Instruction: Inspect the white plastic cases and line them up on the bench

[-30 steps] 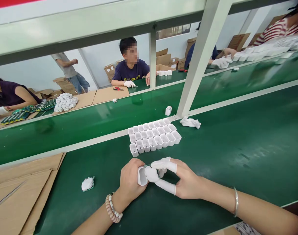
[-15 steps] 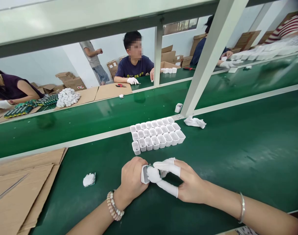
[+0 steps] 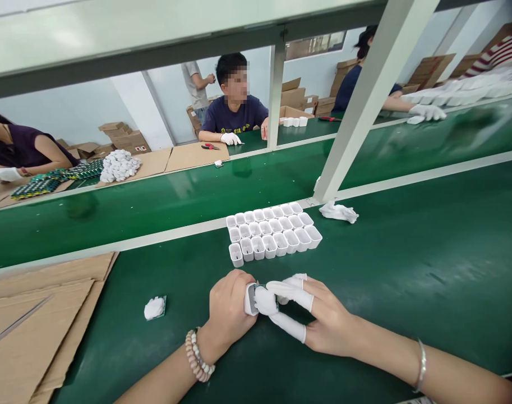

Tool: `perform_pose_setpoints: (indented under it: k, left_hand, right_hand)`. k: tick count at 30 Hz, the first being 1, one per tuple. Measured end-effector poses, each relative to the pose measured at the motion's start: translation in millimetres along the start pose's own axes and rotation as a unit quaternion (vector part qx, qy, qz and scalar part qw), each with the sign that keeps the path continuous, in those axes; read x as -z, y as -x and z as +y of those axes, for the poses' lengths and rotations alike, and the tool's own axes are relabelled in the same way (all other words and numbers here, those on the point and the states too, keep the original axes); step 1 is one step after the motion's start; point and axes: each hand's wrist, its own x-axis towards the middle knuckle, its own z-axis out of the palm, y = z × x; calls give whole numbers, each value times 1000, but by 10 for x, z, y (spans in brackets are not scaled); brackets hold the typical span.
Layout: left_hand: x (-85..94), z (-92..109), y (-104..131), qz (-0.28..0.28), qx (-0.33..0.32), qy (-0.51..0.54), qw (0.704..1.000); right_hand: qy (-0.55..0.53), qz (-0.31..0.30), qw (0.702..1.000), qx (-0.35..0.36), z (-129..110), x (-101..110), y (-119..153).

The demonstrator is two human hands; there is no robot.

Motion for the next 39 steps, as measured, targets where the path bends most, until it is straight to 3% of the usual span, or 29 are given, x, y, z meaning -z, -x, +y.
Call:
perform_pose_setpoints:
  k: [11,18,23,27,35,39]
  left_hand:
    - [-15,-23,35,-22,-7,-32,999]
    - [-31,-27,50,-32,6,-31,999]
    - [-32,-16,51,-35,35,-13,999]
    - [-19,-14,47,-36,47,0,998]
    - [-34,22,82,-25,28,40,999]
    - [67,43,-21,-31,118,77,990]
  right_hand:
    - [49,-22,998,-11,28,-26,38]
    - [21,14,998,-54,3,-106,57]
    - [83,18,996,27,2,-118,71]
    - [121,-40,990,63,4,-151,101]
    - [100,-176,978,44,-32,-235,137]
    - [32,-173,984,-14,-19,-237,148]
